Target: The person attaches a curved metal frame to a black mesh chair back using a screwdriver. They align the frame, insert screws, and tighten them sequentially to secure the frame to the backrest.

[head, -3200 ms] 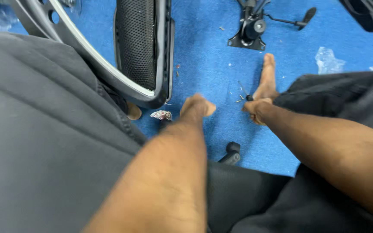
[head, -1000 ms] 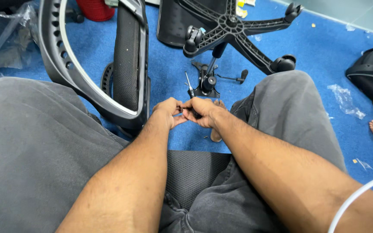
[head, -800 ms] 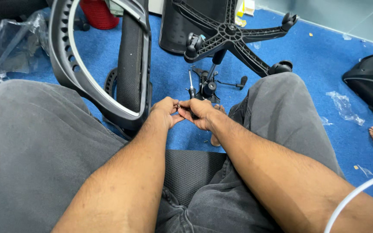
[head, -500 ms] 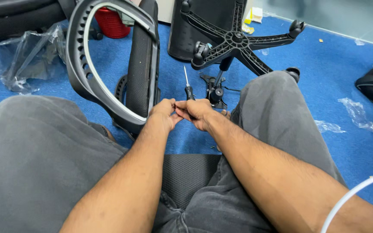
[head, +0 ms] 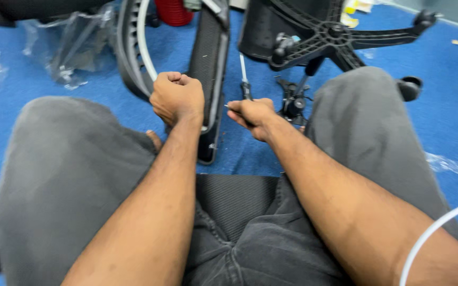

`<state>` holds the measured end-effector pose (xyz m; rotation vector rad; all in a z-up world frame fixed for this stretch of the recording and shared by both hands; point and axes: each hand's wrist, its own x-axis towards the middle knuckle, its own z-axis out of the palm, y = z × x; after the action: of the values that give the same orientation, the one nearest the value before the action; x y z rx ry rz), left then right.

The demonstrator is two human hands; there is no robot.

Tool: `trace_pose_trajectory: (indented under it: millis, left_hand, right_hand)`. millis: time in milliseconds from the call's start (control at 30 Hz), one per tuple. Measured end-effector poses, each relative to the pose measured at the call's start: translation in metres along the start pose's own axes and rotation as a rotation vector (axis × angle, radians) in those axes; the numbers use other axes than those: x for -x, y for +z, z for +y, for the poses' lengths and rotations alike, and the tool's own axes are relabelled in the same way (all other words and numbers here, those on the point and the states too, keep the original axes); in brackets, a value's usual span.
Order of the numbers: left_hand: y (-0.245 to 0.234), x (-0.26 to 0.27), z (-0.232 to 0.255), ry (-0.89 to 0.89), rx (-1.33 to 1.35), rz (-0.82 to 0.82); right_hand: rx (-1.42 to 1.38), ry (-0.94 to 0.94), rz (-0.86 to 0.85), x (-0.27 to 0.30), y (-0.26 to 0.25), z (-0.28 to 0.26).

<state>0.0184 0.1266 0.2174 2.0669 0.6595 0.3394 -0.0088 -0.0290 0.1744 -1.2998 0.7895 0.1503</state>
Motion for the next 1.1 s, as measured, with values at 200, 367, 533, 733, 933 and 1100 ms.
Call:
trace_pose_trajectory:
  millis: [200, 367, 533, 733, 933, 1100]
  left_hand:
    - [-0.005, 0.002, -0.008, -0.572, -0.206, -0.065]
    - [0.013, 0.016, -0.025, -0.96, 0.355, -0.078]
    - [0.027, 0.015, -0.037, -0.965, 0.391, -0.1]
    - [0.026, 0.019, -0.038, -0.938, 0.359, -0.131]
    - [0.023, 0.031, -0.031, -0.962, 0.554, -0.095]
    - [0.016, 0.041, -0.025, -0.979, 0.685, -0.074]
  right_hand:
    - [0.031, 0.175, -0.045, 0.002, -0.009, 0.005]
    - [0.099, 0.216, -0.101, 0.001, -0.014, 0.002]
    - [0.089, 0.272, -0.201, -0.014, -0.011, 0.012]
    - [-0.053, 0.377, -0.361, -0.04, -0.009, 0.037]
    - [-0.098, 0.374, -0.317, -0.04, -0.016, 0.033]
    - [0.041, 0.256, -0.219, -0.025, -0.015, 0.018]
